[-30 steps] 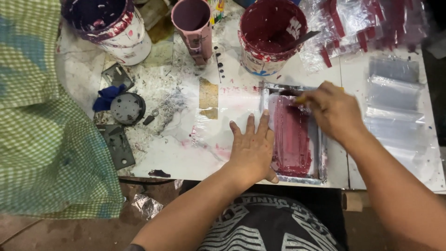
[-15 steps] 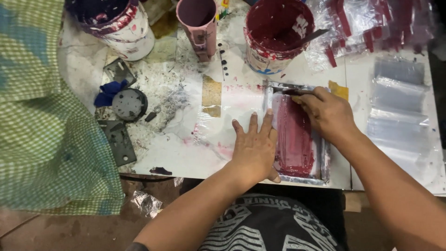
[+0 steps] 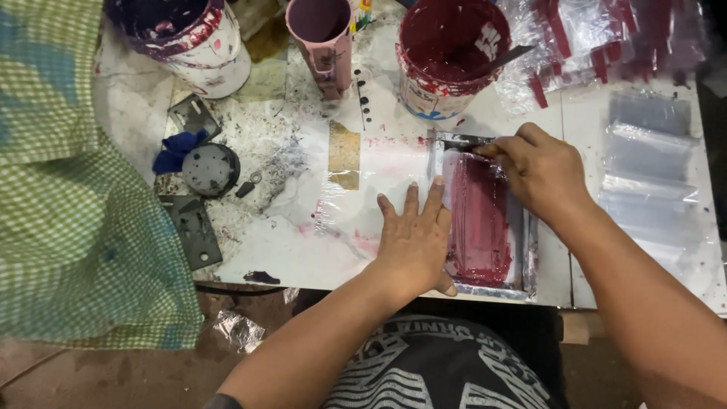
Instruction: The person uses a yellow squeegee to spread red ink evenly across a rectangular screen printing frame. They then place a clear plastic sheet over the inked screen and press it down with both hands to transfer the ink. The person repeats the process of spreading ink and pressing the plastic sheet multiple times.
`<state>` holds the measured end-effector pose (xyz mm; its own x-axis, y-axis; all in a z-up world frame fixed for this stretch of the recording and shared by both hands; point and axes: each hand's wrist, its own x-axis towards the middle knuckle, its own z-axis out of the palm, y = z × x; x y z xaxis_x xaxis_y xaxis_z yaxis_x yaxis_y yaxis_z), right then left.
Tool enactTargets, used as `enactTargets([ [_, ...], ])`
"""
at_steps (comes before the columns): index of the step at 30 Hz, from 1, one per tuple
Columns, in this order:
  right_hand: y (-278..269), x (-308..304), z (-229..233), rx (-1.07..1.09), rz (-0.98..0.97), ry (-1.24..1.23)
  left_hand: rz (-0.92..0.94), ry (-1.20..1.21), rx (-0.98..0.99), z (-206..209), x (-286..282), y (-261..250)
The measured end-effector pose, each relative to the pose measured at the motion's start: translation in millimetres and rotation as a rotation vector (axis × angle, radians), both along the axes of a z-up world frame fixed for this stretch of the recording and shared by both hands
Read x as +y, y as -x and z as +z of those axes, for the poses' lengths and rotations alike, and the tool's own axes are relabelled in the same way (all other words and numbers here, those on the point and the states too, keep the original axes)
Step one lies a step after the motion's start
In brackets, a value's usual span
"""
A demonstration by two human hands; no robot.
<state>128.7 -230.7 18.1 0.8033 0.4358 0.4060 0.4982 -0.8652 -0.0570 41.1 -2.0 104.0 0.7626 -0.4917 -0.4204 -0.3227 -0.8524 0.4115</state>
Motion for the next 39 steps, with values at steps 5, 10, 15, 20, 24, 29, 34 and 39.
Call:
enactTargets([
  [5, 6, 7, 3, 0.101, 0.037, -0.061, 0.0, -0.024, 0.006, 1, -1, 0],
  [10, 3, -16, -12, 0.076, -0.068, -0.02, -0.004, -0.024, 0.008, 2, -1, -1],
  [15, 0, -11, -30, 0.091, -0.047, 0.061, 0.003, -0.044, 0.001, -1, 0, -2],
  [20, 5, -10, -20, 0.109, -0.076, 0.013, -0.003, -0.026, -0.004, -2, -1, 0],
  [24, 5, -1, -3, 0.222, -0.049, 0.055, -0.009, -0.022, 0.006, -3, -1, -3],
  [29, 0, -2, -2, 0.167, -0.098, 0.171, 0.002, -0.022, -0.023, -8, 0, -1],
  [34, 4, -10, -16, 0.135, -0.041, 0.186, -0.002, -0.021, -0.022, -10, -2, -2],
  [39, 74, 0, 11, 0.154, 0.08, 0.166, 0.008, -0.007, -0.026, -11, 0, -2],
])
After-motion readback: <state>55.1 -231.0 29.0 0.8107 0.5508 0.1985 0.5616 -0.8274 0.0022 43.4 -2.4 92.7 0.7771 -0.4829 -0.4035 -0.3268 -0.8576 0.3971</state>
